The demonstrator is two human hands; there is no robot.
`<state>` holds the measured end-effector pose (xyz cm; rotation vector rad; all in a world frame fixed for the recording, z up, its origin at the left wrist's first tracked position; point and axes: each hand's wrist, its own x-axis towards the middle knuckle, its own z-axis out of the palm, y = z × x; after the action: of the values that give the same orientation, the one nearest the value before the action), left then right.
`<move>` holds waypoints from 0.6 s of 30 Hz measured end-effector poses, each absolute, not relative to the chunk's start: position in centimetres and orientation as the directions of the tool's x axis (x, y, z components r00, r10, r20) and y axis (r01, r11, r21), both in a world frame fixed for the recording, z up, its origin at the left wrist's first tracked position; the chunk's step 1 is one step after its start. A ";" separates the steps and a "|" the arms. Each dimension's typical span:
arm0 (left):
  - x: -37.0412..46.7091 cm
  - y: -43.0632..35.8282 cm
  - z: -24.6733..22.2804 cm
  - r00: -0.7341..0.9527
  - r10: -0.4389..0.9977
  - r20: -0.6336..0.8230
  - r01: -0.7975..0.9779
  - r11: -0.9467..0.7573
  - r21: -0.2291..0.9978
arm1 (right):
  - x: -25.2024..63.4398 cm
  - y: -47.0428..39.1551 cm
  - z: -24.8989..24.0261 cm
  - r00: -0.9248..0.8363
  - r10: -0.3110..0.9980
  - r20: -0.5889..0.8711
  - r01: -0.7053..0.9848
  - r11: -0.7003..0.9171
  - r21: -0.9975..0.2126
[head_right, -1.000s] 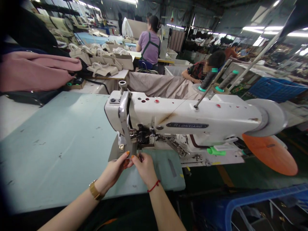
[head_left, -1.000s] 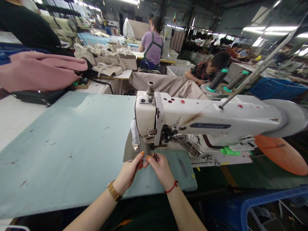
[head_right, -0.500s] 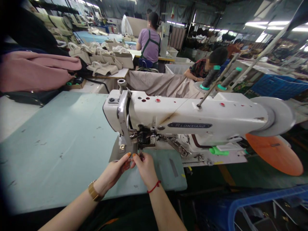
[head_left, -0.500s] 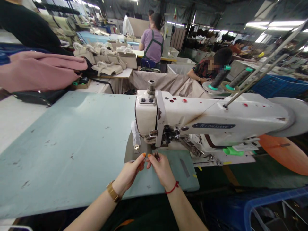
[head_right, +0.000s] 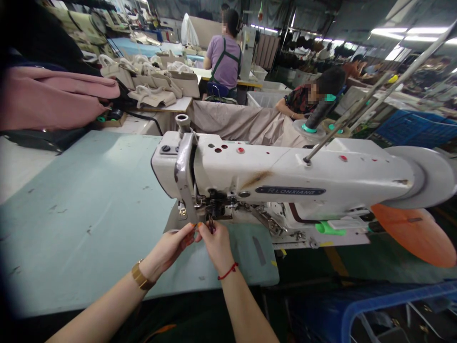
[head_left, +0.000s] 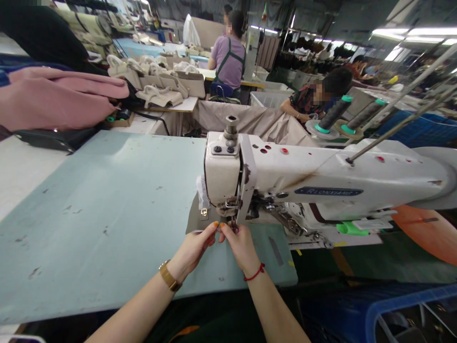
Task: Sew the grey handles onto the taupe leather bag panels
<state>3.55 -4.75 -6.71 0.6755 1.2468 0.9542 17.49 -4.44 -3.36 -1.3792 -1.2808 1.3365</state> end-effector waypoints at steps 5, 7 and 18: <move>3.2 -3.7 -6.9 0.113 0.882 -0.458 -0.216 0.472 0.855 | 17.5 -4.3 -3.6 -0.076 0.988 -0.136 0.149 -0.123 -0.981; 3.1 -3.4 -6.9 0.113 0.886 -0.450 -0.204 0.464 0.862 | 17.8 -4.6 -4.1 -0.083 0.982 -0.167 0.146 -0.154 -0.977; 2.7 -1.7 -6.7 0.099 0.918 -0.384 -0.135 0.395 0.909 | 19.9 -8.9 -10.6 -0.157 0.908 -0.389 0.272 -0.339 -0.901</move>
<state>2.70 -1.74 -6.65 0.8375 1.2126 0.9317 19.90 -8.89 -10.56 -1.5732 -1.3499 1.5311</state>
